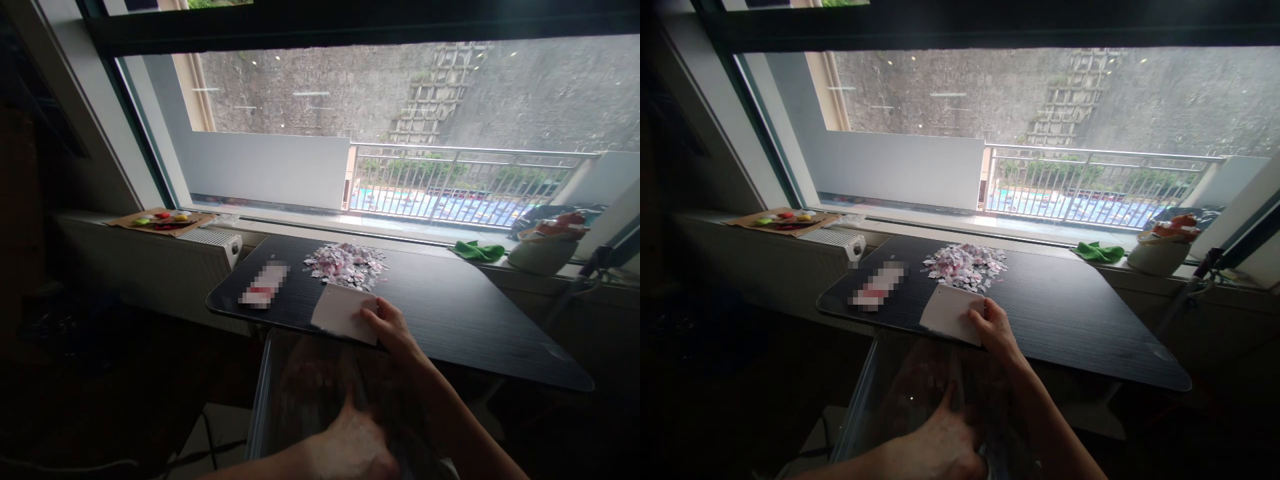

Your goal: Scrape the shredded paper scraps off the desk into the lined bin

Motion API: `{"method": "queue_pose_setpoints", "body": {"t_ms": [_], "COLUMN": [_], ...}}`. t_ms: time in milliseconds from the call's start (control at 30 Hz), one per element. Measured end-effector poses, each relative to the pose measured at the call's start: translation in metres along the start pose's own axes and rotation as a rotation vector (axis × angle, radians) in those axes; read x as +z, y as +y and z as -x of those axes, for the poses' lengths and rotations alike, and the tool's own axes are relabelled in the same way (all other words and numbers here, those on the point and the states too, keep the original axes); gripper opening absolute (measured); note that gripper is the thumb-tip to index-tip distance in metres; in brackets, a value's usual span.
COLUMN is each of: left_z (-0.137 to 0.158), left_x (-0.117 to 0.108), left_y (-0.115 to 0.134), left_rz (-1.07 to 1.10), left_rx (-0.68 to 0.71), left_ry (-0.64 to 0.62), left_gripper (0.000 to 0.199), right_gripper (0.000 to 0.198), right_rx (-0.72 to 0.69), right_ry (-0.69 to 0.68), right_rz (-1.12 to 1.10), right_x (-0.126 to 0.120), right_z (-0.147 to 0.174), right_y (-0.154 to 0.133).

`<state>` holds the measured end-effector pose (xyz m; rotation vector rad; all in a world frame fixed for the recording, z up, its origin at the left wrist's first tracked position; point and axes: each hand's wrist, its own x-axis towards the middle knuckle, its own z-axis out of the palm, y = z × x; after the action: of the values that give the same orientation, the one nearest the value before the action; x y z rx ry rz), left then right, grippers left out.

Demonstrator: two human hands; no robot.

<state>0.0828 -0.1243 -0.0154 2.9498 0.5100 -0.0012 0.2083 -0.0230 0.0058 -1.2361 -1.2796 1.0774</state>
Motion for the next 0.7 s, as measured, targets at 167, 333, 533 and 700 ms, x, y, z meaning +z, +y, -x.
{"method": "queue_pose_setpoints", "body": {"t_ms": [167, 333, 533, 700], "left_z": [-0.001, 0.001, 0.000, 0.003], "left_x": [0.004, -0.003, -0.009, -0.014], "left_y": [-0.001, 0.001, 0.004, 0.005], "left_rz": [0.003, 0.002, -0.016, 0.007], "left_rx": [0.001, -0.040, -0.070, -0.083], "left_ry": [0.002, -0.015, -0.111, -0.140], "left_gripper": [0.016, 0.017, 0.018, 0.016], "right_gripper": [0.033, 0.037, 0.035, 0.038], "right_rx": [-0.001, -0.035, -0.076, -0.090], "right_ry": [-0.031, 0.342, 0.444, 0.433], "right_rz": [-0.077, -0.141, 0.010, 0.033], "right_x": [-0.005, -0.049, -0.066, -0.057], "right_z": [0.001, -0.013, -0.019, -0.017], "right_y": [-0.007, -0.010, 0.013, 0.012]}}
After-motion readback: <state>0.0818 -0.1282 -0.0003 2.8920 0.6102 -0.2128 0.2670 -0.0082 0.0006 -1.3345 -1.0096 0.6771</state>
